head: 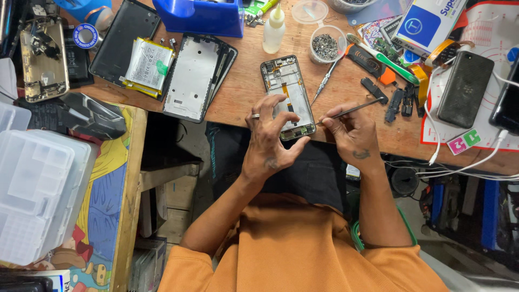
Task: The person uses a screwdriver to remove screws from a smartphone's internal frame, then detaches and removes the battery. The person continues to use the screwdriver to loosen components inside the phone.
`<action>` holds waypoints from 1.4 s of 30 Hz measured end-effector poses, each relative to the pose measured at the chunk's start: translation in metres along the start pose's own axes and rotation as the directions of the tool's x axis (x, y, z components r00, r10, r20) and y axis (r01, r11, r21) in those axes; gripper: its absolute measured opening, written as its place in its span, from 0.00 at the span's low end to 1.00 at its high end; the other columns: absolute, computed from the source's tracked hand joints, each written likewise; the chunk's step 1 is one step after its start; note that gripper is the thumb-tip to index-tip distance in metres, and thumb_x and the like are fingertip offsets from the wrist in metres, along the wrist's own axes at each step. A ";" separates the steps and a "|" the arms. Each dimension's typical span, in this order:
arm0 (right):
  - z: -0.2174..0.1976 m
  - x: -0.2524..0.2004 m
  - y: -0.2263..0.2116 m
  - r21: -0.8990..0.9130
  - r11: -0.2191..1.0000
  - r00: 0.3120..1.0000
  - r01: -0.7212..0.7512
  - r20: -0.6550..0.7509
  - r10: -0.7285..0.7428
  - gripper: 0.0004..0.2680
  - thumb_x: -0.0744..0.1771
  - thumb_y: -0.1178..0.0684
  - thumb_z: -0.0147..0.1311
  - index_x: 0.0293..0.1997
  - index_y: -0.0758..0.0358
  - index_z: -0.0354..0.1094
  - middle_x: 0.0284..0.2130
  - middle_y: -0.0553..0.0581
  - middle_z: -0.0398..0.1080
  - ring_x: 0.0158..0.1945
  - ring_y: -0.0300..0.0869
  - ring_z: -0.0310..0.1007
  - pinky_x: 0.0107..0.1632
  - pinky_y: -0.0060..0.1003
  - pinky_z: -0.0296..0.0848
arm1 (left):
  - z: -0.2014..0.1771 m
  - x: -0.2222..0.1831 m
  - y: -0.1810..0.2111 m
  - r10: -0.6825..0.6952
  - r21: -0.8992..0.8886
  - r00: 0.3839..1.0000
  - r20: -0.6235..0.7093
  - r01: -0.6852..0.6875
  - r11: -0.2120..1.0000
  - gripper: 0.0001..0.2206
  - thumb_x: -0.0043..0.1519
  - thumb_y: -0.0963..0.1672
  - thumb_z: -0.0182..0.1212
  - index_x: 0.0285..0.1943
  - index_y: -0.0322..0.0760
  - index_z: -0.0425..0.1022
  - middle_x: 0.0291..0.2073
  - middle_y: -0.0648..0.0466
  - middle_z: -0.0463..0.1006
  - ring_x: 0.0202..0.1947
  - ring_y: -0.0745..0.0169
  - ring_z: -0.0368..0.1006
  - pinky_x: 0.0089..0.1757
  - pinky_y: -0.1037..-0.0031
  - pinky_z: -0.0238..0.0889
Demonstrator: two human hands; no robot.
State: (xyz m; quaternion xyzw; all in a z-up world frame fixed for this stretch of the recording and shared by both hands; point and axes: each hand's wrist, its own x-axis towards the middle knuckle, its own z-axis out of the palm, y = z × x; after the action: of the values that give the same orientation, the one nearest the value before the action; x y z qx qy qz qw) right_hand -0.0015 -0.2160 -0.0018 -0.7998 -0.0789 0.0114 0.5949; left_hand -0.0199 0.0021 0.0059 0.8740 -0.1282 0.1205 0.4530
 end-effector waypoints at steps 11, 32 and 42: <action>0.002 0.003 -0.009 0.387 0.916 0.993 0.103 -0.087 -0.075 0.07 0.70 0.64 0.57 0.49 0.69 0.62 0.43 0.63 0.76 0.47 0.44 0.80 0.54 0.38 0.81 | 0.003 0.044 0.006 0.159 -0.215 0.987 0.021 -0.151 0.965 0.04 0.60 0.41 0.70 0.39 0.38 0.78 0.35 0.52 0.79 0.43 0.52 0.73 0.49 0.65 0.64; -0.003 -0.001 -0.009 -0.001 1.000 0.998 0.031 -0.047 -0.031 0.03 0.69 0.63 0.58 0.45 0.68 0.69 0.37 0.58 0.77 0.41 0.39 0.78 0.46 0.32 0.76 | -0.006 0.027 0.001 0.066 -0.065 0.997 0.043 -0.063 0.996 0.07 0.57 0.38 0.64 0.44 0.37 0.76 0.40 0.51 0.77 0.46 0.50 0.72 0.51 0.64 0.62; 0.004 -0.002 -0.027 -0.277 0.951 0.990 0.135 -0.002 -0.141 0.04 0.68 0.62 0.62 0.43 0.69 0.71 0.34 0.59 0.78 0.38 0.40 0.81 0.41 0.33 0.78 | 0.000 0.009 0.001 0.072 0.016 0.985 0.155 -0.076 0.997 0.21 0.49 0.46 0.76 0.49 0.38 0.75 0.46 0.53 0.72 0.55 0.51 0.66 0.54 0.62 0.53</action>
State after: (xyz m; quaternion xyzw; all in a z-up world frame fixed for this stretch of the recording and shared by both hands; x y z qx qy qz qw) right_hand -0.0074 -0.2048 0.0220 -0.8675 -0.1288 -0.0500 0.4778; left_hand -0.0115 0.0008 0.0098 0.8802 -0.1938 0.0708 0.4273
